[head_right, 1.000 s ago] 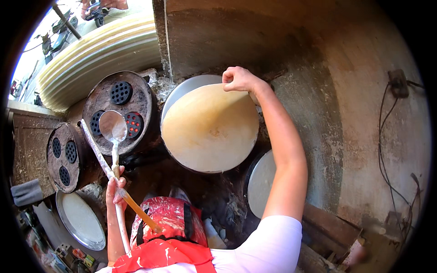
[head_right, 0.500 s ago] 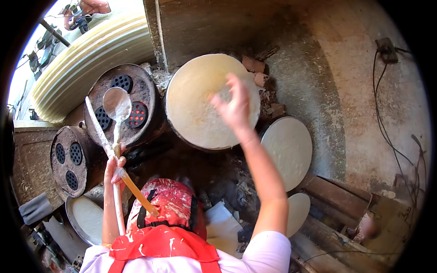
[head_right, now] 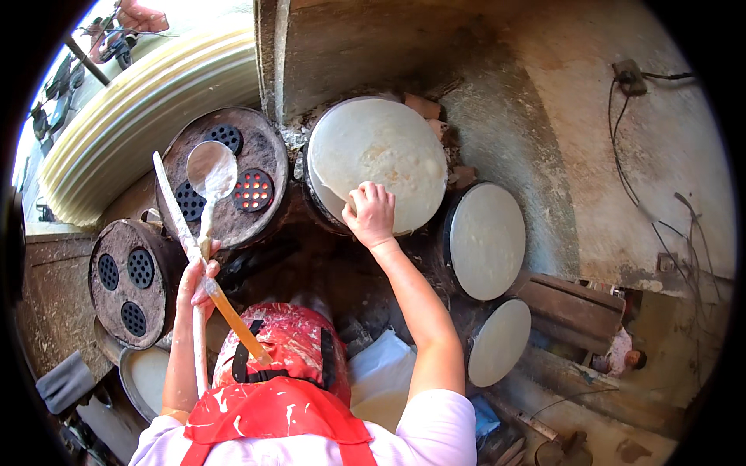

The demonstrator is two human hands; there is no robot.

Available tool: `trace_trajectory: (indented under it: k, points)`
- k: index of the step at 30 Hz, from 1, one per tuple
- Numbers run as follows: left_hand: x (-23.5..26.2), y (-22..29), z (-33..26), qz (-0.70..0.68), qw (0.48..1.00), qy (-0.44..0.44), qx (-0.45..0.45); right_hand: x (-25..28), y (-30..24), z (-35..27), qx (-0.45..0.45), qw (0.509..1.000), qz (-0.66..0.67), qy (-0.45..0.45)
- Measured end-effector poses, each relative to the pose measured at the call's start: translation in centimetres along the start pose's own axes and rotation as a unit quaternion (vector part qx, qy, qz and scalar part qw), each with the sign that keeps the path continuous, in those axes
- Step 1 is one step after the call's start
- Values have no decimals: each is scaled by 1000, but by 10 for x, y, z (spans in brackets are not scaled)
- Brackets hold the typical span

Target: The person spreads white liquid batter onto circular steaming plates using a wooden paddle and a ladle, removes the steamed sheets once cooked, and mixes pieces of cooked batter in a bowl with cabbage using chopsticks.

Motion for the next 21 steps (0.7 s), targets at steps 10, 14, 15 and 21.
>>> trace_trajectory:
  k: [10, 14, 15, 21]
  points:
    - [-3, -2, 12, 14, 999, -27, 40, 50, 75, -15, -274, 905, 198, 260]
    - [-20, -17, 20, 24, 996, -50, 72, 115, 119, -38, -327, 819, 215, 420]
    - [-25, -23, 22, 33, 994, -57, 83, 131, 129, -48, -361, 795, 210, 439]
    - [-57, -77, 34, 74, 980, -131, 131, 227, 153, -151, -345, 610, 338, 628]
Point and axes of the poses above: each hand's wrist, its own z-axis towards the middle knuckle, its own x-axis out of the back of the hand, y = z × x, the point moved 4 cm from there along z, towards the middle knuckle, and after that the axes turned 6 degrees about y, right-handed, at the moved point
